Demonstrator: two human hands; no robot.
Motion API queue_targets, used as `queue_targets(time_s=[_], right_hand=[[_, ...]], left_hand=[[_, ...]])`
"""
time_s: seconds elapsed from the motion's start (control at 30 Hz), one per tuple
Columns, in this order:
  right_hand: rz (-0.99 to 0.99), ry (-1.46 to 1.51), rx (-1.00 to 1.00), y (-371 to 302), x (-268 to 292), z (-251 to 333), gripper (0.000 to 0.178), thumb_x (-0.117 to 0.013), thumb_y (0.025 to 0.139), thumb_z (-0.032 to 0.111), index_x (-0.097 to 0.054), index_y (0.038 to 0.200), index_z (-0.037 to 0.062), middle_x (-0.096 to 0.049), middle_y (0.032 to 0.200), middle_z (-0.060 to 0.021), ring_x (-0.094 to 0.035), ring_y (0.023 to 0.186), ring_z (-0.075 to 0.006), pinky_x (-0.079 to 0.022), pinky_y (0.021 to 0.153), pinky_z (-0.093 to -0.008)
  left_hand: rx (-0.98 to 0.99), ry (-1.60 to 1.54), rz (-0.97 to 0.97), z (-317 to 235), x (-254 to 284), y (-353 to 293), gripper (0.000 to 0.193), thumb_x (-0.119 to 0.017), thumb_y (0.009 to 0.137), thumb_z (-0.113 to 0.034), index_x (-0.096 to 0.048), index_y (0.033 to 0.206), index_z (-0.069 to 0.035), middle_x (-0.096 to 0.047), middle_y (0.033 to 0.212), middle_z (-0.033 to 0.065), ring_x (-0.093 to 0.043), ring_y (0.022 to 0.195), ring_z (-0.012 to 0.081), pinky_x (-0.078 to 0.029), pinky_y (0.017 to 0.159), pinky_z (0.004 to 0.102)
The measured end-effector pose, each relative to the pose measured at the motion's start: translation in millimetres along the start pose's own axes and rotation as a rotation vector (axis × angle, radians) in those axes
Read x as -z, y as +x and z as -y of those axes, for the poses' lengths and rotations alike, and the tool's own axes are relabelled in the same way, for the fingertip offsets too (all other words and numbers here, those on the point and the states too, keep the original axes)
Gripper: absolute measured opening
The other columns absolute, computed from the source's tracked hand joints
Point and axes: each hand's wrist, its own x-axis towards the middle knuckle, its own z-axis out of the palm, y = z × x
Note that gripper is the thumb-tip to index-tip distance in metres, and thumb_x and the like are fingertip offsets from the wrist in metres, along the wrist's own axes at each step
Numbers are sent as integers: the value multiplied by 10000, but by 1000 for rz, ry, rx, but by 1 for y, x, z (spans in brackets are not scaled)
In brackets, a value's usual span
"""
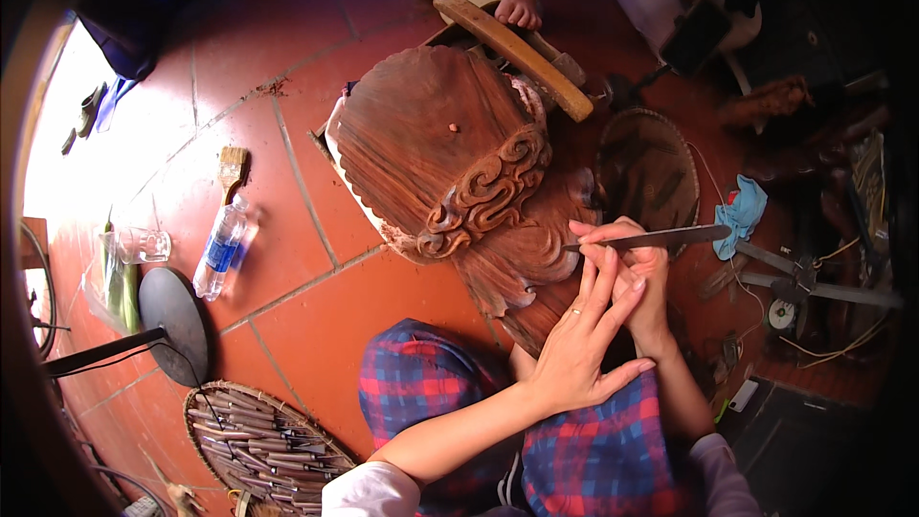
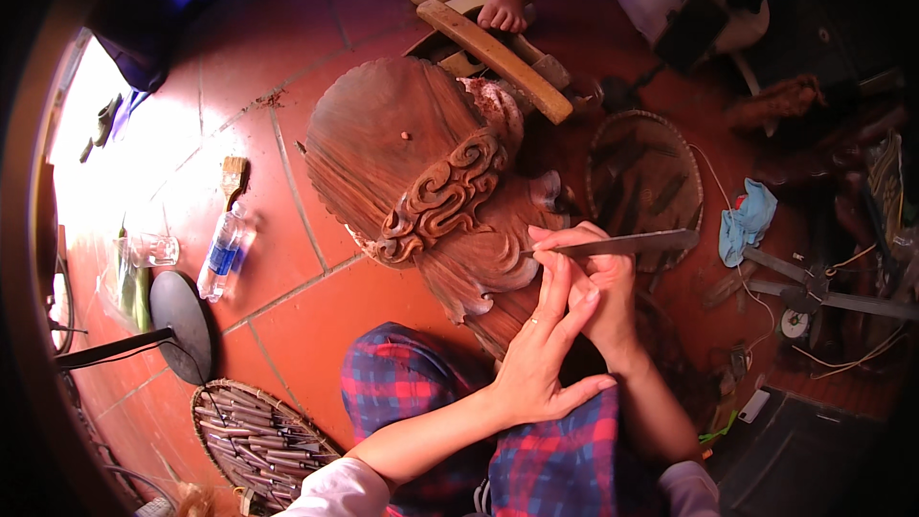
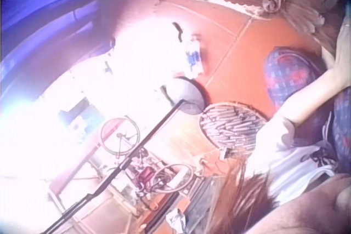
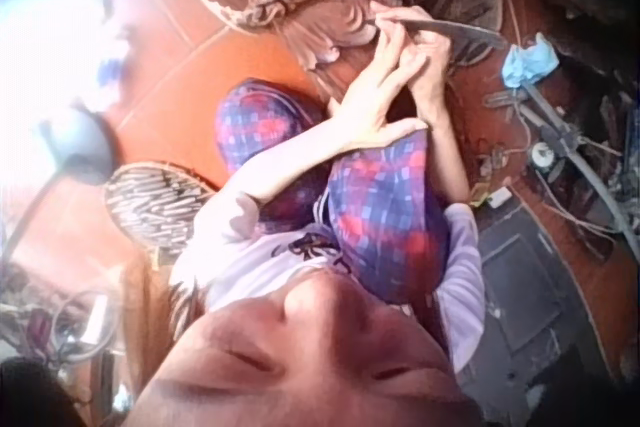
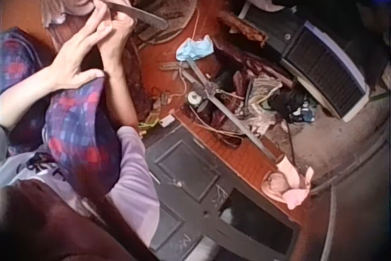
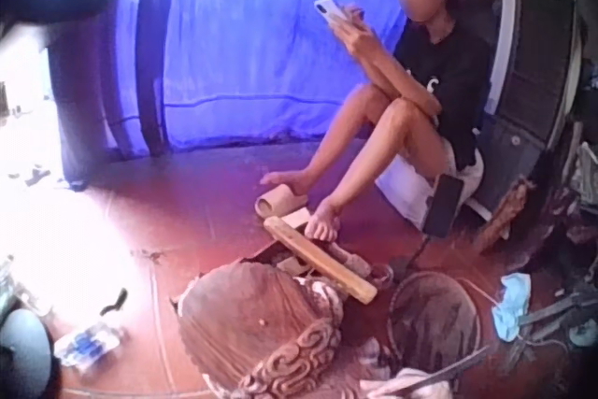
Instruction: The person carves a wooden object using a chisel, focusing on refining intricate details on the surface. They hold the object steady with one hand while carefully shaping the wood with the other.
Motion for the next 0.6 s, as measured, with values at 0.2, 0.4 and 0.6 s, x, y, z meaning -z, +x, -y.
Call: queue_targets(time_s=[0.2, 0.4, 0.6], right_hand=[[57, 8, -66, 3, 4, 10, 120, -662, 796, -26, -695, 911, -9, -682, 933, -103, -651, 1018, -239, -516, 822, -302], [108, -219, 108, -6, -2, 8, 87, -662, 820, -18, -683, 905, -18, -685, 937, -93, -646, 1051, -259, -504, 839, -311], [-12, -17, -61, -8, -11, 14, 72, -633, 842, -28, -682, 895, -33, -694, 977, -99, -655, 1023, -241, -515, 825, -293]], left_hand=[[0, 11, 39, 0, 3, -1, 851, -736, 804, -419, -330, 1463, -64, -45, 1531, 348, -63, 1407, 541, -236, 1117, 525], [-20, -4, -53, -7, -2, -11, 836, -742, 801, -399, -340, 1459, -74, -55, 1537, 334, -61, 1412, 534, -225, 1121, 528], [-25, 9, -74, -6, -5, -11, 848, -748, 791, -407, -343, 1459, -76, -29, 1532, 348, -57, 1409, 541, -216, 1120, 536]])
